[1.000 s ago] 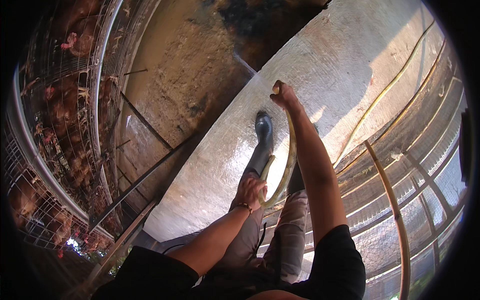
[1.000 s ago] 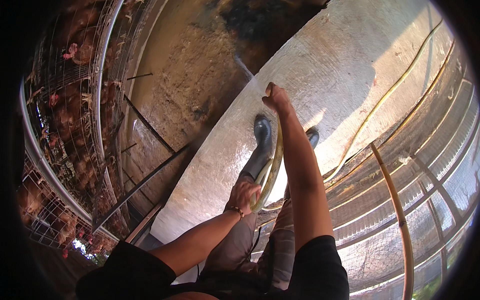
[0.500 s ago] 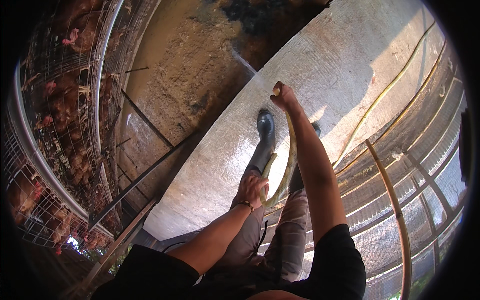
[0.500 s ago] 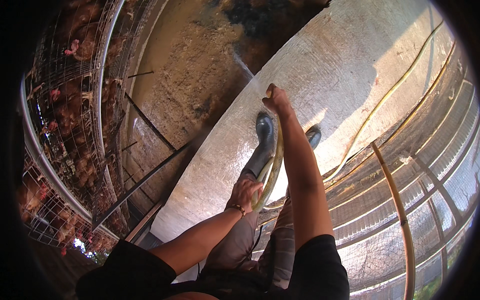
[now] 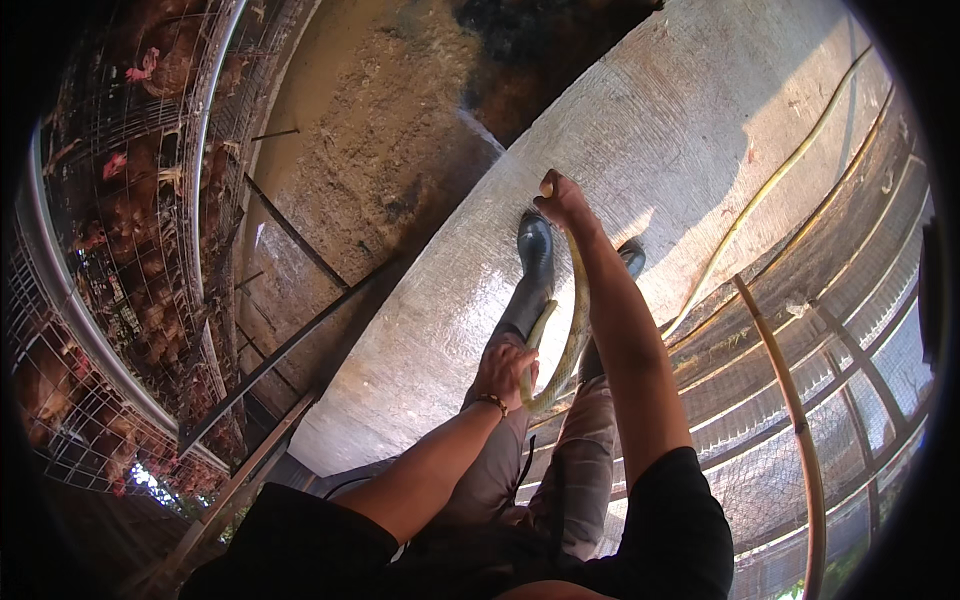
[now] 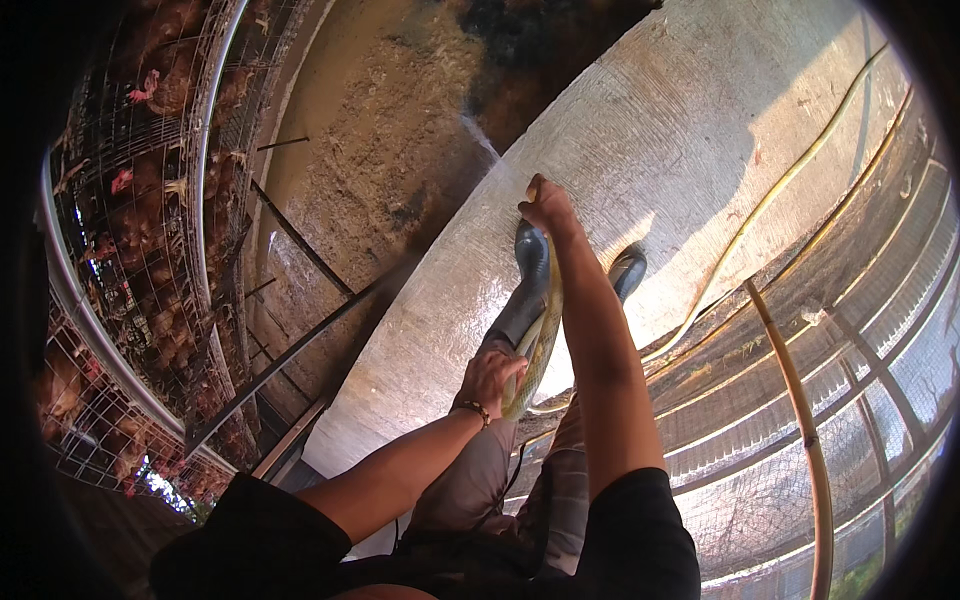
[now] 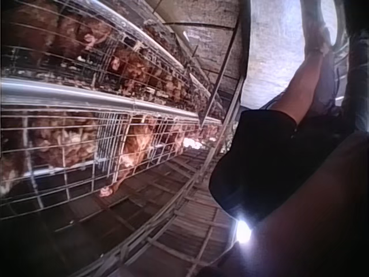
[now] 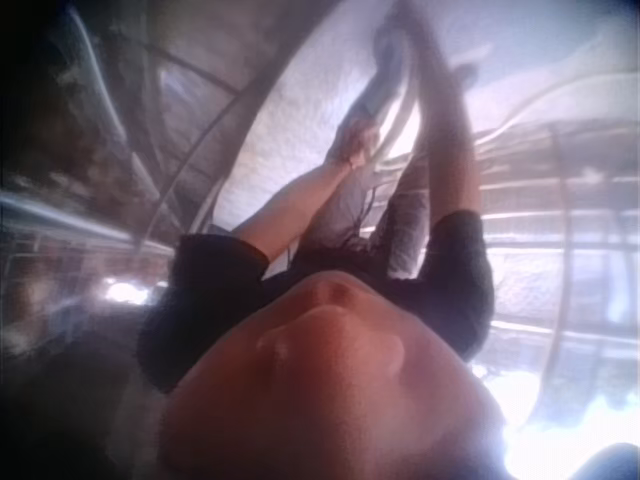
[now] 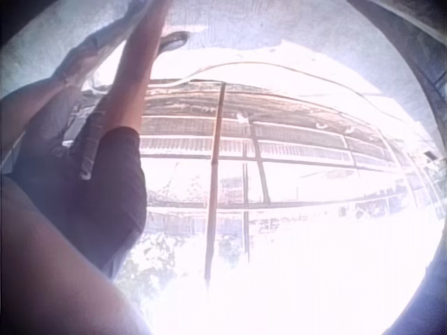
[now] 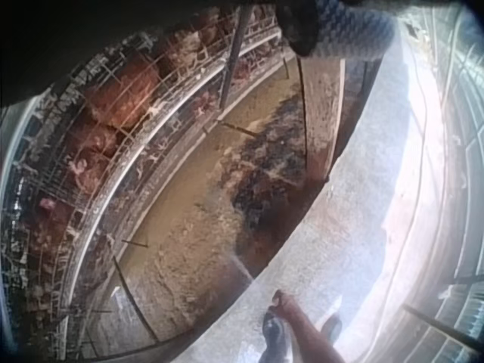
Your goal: The person uses a hose to spray water along a narrow concrete walkway in a chicken coop, moving back and forth to rinse the surface. The person walks along the walkway while directing the water stream toward the floor and adjacent areas.
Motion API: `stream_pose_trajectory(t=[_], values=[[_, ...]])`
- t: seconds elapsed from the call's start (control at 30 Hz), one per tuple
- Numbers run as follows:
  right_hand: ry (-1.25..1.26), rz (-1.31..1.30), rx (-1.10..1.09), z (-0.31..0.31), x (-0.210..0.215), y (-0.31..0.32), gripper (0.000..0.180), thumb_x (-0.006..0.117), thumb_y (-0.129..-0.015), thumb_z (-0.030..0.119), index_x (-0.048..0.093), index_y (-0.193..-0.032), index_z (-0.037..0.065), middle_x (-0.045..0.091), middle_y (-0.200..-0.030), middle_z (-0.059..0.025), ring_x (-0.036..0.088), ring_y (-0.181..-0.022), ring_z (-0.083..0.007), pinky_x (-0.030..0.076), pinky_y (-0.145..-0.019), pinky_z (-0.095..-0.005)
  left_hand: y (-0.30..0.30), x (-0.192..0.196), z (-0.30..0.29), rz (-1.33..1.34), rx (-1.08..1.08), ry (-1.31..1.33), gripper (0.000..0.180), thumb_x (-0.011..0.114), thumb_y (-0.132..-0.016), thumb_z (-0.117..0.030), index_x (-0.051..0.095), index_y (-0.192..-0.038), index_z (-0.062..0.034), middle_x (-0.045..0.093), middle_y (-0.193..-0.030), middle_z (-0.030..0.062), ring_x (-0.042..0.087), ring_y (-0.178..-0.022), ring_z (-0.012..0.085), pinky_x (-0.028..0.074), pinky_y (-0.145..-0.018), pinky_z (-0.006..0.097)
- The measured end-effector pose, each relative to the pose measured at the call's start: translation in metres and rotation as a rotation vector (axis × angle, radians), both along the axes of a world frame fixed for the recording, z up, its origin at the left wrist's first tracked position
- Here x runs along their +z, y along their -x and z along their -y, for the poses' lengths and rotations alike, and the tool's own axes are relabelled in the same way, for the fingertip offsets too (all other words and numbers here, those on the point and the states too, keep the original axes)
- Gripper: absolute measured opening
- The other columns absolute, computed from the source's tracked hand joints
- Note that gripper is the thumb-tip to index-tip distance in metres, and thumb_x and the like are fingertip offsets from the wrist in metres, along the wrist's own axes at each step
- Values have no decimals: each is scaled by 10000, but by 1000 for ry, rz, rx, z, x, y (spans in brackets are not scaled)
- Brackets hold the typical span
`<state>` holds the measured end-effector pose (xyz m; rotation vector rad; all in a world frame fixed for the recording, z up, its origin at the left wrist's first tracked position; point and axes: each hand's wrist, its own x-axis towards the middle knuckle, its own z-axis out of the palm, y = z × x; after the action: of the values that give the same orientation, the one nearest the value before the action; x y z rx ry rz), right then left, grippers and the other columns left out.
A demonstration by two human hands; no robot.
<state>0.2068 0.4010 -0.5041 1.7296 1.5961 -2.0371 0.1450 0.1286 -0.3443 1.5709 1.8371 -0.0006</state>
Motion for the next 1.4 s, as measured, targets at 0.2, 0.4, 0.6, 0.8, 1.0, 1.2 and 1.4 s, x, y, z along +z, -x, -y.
stream_pose_trajectory(t=[0.2,0.4,0.6,0.8,1.0,1.2,1.4], values=[[-41,3,14,5,2,6,316,606,-661,136,484,-925,13,594,-775,-198,616,-684,-311,496,-569,-375,0,6,-6,20,-5,91,226,533,-731,-111,608,-936,-172,585,-828,9,532,-881,220,425,-783,350],[-128,-1,-17,1,-1,6,321,612,-652,138,490,-920,11,594,-804,-215,599,-780,-352,477,-675,-393,0,11,-9,21,-5,48,213,551,-716,-110,605,-917,-157,588,-821,20,538,-861,234,431,-775,352],[-204,-12,-56,-6,-10,0,327,620,-653,153,490,-919,15,592,-835,-225,582,-840,-371,464,-728,-403,1,9,-9,49,7,57,234,597,-672,-110,601,-904,-141,594,-823,17,536,-862,234,428,-775,355],[-389,29,-81,-14,-17,-3,314,619,-660,153,482,-913,27,585,-836,-241,568,-844,-392,457,-729,-415,4,1,-3,80,15,62,229,608,-645,-101,597,-873,-129,595,-803,20,543,-841,239,435,-749,354],[-348,34,-166,-16,-12,-5,297,602,-668,131,468,-915,35,578,-811,-247,564,-821,-408,454,-713,-420,4,-5,3,59,-6,-46,175,599,-691,-129,597,-865,-132,598,-794,35,550,-816,240,440,-733,365],[-448,3,-132,-17,-13,-4,267,569,-665,105,493,-917,61,588,-783,-225,582,-791,-382,461,-686,-401,3,-6,4,35,-21,-1,171,605,-699,-149,602,-869,-133,597,-803,44,546,-841,240,439,-748,369],[-225,-26,-79,-18,-8,-2,260,585,-652,111,515,-899,71,599,-766,-191,600,-763,-334,467,-671,-374,2,-3,-1,47,-18,-6,196,619,-687,-145,604,-882,-130,592,-815,46,540,-860,236,438,-768,363]])
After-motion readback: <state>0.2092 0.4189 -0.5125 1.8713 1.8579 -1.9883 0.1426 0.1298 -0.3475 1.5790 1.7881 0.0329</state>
